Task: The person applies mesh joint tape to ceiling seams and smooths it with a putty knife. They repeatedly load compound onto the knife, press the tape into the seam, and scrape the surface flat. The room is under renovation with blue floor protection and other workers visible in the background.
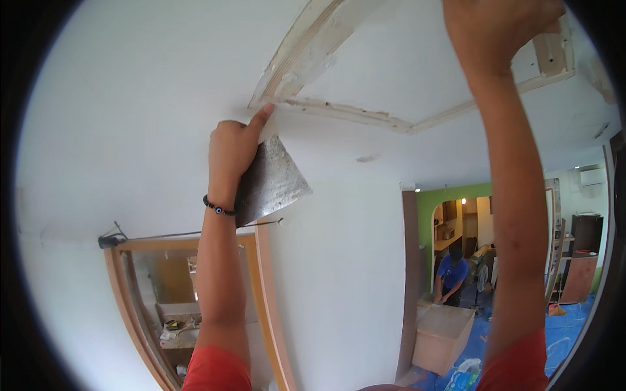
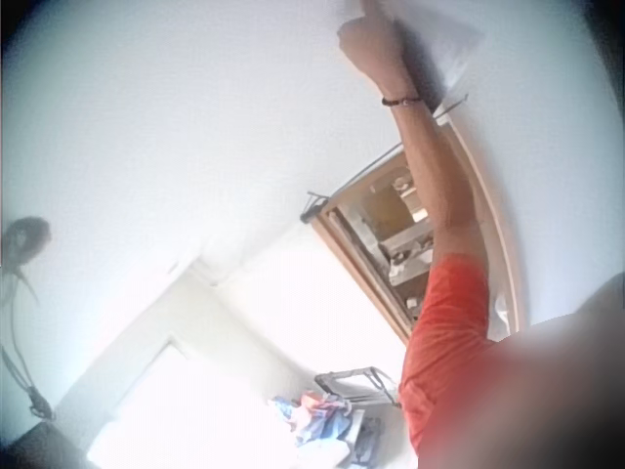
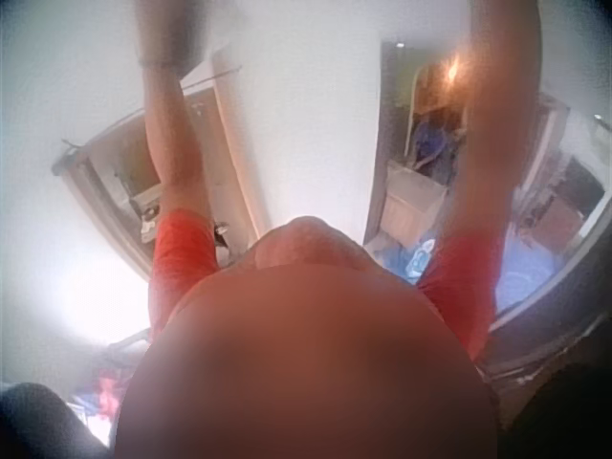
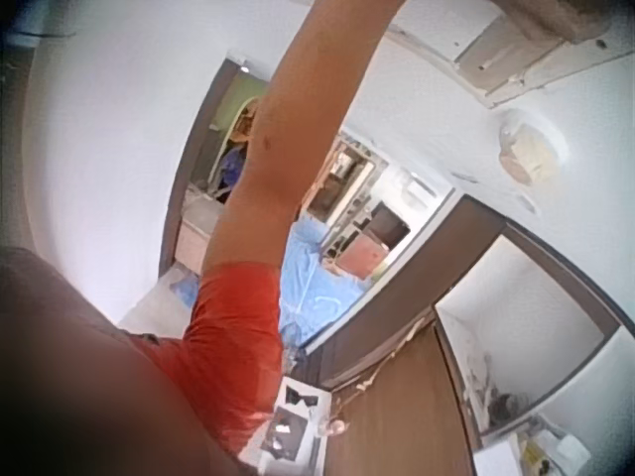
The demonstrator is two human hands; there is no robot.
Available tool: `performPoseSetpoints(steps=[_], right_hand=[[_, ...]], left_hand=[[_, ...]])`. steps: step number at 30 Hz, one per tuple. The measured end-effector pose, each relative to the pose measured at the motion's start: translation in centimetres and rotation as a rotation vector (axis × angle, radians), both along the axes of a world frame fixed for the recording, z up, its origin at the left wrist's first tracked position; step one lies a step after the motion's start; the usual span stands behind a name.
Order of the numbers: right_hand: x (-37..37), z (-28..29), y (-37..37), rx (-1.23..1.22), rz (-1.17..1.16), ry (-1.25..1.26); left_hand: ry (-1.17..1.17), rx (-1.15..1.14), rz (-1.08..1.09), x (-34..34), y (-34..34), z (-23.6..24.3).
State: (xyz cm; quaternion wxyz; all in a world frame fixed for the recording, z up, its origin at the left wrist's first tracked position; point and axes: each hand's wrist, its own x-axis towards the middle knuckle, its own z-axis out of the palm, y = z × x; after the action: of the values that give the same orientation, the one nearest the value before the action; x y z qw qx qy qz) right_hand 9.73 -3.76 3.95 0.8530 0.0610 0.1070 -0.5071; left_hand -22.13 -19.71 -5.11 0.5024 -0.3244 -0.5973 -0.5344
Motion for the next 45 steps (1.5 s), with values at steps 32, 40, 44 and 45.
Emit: performPoseSetpoints(steps=[32,40,44,45], right_hand=[[-3.8,-5.8,-2.9,-0.387,0.239,-0.524],[-2.7,-6.7,-3.6,-0.465,0.251,-0.555],[-2.4,-6.4,-3.6,-0.453,0.232,-0.532],[-2.3,-6.3,-3.5,-0.448,0.229,-0.534]], left_hand=[[0.103,0.055,-0.070,-1.3,0.7,0.0],[0.104,0.065,-0.068,-1.2,0.6,-0.2],[0.094,0.052,-0.037,-1.0,0.6,-0.1],[0.081,0.044,-0.029,-0.8,0.6,-0.1]])
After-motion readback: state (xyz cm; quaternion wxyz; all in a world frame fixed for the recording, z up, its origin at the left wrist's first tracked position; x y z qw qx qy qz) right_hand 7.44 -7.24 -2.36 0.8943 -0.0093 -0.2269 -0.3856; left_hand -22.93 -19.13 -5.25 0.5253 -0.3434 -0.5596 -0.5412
